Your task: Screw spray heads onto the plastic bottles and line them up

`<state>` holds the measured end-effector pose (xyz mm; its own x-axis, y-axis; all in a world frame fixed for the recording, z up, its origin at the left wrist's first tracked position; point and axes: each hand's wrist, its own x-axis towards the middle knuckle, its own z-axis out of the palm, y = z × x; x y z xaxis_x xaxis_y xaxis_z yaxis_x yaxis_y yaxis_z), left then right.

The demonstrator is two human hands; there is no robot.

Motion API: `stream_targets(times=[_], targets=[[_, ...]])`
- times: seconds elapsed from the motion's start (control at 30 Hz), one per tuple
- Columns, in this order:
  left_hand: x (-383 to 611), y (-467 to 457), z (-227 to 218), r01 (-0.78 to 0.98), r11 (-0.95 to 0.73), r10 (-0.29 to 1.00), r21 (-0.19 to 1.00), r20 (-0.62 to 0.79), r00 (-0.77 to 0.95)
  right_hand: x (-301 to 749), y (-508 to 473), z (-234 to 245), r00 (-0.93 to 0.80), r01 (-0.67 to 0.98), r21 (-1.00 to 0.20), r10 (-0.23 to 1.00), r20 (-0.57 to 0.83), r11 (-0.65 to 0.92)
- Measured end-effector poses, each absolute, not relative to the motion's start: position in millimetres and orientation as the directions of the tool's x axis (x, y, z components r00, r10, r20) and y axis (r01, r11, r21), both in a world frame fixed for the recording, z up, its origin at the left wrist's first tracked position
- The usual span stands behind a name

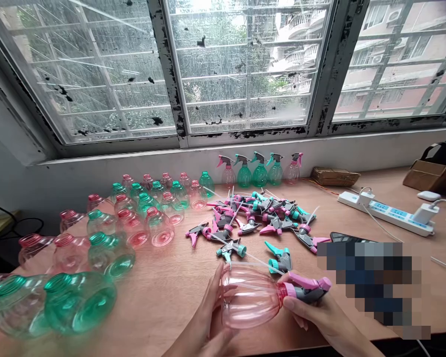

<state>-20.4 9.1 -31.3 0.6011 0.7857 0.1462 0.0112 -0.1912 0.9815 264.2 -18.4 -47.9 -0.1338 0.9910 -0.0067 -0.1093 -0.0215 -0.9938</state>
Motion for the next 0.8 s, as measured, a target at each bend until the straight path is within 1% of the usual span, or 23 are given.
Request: stream_targets(times=[0.13, 0.3, 0.37, 0.5, 0.57, 0.7, 0.8], targets=[[-21.2, 10.4, -34.8, -0.027, -0.222, 0.764, 0.975, 0.191, 0.617, 262.8, -18.8, -45.9, -0.142, -0.12, -0.993, 0.99, 0.016, -0.002], [-22.0, 7.1, -25.5, -0.01, -0.138, 0.783, 0.99, 0.115, 0.611, 261.7, -19.2, -45.7, -0.15, -0.098, -0.995, 0.988, 0.023, 0.008], [-21.2, 6.9, -23.2, 0.012, -0.16, 0.781, 0.987, 0.119, 0.613, 262.1, -19.1, -46.1, -0.155, -0.123, -0.992, 0.988, 0.015, -0.004], [-21.0, 9.7, -28.7, 0.042, -0.261, 0.772, 0.964, 0.183, 0.608, 262.6, -19.0, -45.2, -0.155, -0.162, -0.987, 0.988, 0.014, -0.011], [-22.6, 11.5, -34.7, 0.033, -0.271, 0.765, 0.962, 0.195, 0.614, 262.1, -19.2, -43.8, -0.153, -0.166, -0.986, 0.988, 0.024, -0.002], [-26.4, 13.0, -43.6, -0.001, -0.186, 0.767, 0.983, 0.146, 0.625, 260.7, -19.9, -40.5, -0.141, -0.143, -0.99, 0.989, 0.038, 0.018], [-26.1, 12.5, -42.4, 0.03, -0.167, 0.787, 0.986, 0.114, 0.606, 260.9, -20.4, -39.4, -0.142, -0.124, -0.992, 0.989, 0.037, 0.019]])
